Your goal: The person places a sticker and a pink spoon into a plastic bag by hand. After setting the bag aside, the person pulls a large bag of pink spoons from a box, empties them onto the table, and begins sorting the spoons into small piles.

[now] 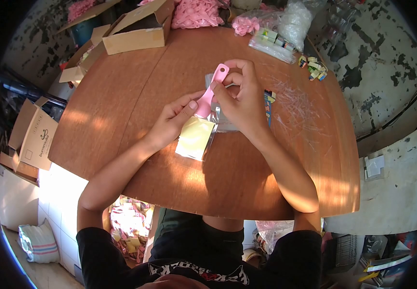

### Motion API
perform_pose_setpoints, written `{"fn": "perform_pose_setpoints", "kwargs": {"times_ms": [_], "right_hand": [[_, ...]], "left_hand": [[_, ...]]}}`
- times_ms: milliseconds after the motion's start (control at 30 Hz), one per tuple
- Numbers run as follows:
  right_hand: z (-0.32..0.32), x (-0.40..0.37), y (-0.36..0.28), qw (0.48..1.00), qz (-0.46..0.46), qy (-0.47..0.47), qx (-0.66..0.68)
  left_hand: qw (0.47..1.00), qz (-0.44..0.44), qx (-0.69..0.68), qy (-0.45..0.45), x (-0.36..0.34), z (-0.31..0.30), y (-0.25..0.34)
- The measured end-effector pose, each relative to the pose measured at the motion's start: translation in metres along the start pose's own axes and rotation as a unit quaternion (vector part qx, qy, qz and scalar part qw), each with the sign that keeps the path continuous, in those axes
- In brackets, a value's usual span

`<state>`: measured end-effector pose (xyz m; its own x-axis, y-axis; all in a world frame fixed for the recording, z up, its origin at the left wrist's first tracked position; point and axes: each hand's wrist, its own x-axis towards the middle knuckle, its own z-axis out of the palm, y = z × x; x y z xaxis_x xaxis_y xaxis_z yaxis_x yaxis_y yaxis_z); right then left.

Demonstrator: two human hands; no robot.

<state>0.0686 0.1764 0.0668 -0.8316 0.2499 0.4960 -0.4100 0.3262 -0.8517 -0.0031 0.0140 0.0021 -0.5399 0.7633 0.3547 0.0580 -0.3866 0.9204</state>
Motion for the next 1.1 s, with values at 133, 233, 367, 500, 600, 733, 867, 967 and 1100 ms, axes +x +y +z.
{"fn": "perform_pose_setpoints", "kwargs": {"times_ms": [133, 233, 367, 500, 600, 733, 867, 967, 1100], "right_hand": [[0.0, 0.0, -0.003, 1.0, -0.007, 0.016, -0.014], [0.001, -0.004, 0.001, 1.0, 0.002, 0.004, -0.022], [0.003, -0.004, 0.002, 0.998, -0.033, 0.001, -0.057], [0.001, -0.003, -0.005, 0.998, -0.029, 0.031, -0.047], [0.0, -0.003, -0.01, 0.997, -0.041, 0.052, -0.05], [0.003, -0.006, -0.009, 0.999, 0.014, 0.035, -0.033], [0.004, -0.007, -0.005, 0.998, -0.011, 0.023, -0.064], [0.001, -0.004, -0.009, 0.997, 0.009, 0.049, -0.055], [-0.004, 0.0, -0.01, 0.993, 0.085, 0.077, -0.004]], "left_hand": [[1.0, -0.017, 0.0, -0.002, 0.0, -0.001, -0.001], [0.999, -0.027, -0.005, 0.016, -0.002, 0.003, 0.004], [0.999, -0.033, -0.017, 0.018, -0.003, 0.001, 0.002], [0.999, -0.003, 0.051, 0.006, -0.002, -0.001, 0.004], [0.998, 0.002, 0.061, 0.006, -0.002, 0.002, 0.007], [0.999, 0.003, 0.044, 0.003, -0.004, 0.005, 0.005], [0.999, -0.039, 0.027, 0.006, -0.006, 0.006, 0.007], [0.998, 0.009, 0.055, 0.006, -0.004, 0.005, 0.006], [0.995, 0.02, 0.092, 0.025, -0.005, 0.007, 0.003]]}}
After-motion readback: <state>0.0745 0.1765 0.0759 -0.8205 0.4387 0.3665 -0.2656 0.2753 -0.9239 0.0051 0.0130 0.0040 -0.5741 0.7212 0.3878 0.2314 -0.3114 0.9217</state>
